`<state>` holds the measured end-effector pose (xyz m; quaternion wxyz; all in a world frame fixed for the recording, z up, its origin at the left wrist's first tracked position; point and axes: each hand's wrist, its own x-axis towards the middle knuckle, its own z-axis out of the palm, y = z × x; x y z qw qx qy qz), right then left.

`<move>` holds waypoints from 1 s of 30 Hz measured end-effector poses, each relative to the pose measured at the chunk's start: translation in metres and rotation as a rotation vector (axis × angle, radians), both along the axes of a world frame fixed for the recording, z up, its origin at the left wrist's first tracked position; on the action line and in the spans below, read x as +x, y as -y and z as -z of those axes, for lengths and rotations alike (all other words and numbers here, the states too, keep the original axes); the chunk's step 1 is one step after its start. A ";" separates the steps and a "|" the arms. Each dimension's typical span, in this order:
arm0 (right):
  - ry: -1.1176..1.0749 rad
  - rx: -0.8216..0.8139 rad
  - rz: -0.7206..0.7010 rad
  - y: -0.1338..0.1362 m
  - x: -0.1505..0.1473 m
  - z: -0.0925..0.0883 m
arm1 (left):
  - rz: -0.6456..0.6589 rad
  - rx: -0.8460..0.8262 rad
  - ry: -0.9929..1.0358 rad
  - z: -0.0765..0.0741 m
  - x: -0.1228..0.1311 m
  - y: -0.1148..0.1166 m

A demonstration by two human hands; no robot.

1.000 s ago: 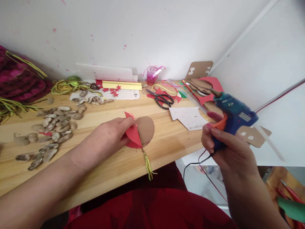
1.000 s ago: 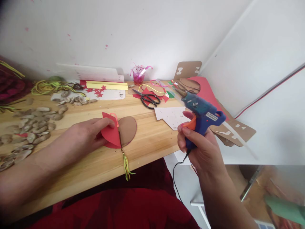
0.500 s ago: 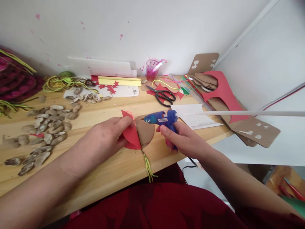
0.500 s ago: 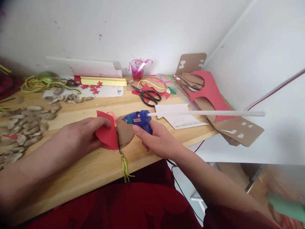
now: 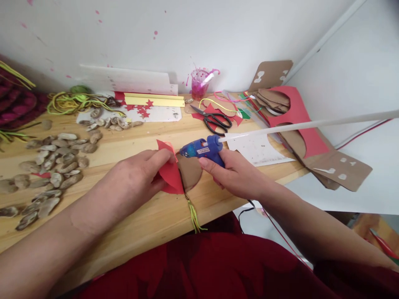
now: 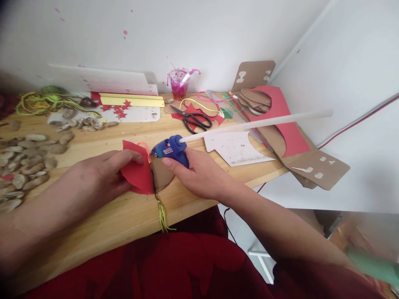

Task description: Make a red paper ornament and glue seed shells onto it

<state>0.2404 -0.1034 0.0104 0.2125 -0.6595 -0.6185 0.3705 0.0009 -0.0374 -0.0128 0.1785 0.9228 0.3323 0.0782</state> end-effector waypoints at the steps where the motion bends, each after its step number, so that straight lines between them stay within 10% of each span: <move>1: -0.001 0.004 -0.003 -0.001 0.000 0.000 | -0.002 -0.001 0.004 0.000 0.000 0.000; 30: 0.164 -0.011 -0.039 0.004 0.003 -0.011 | 0.003 0.044 0.121 0.011 -0.003 -0.003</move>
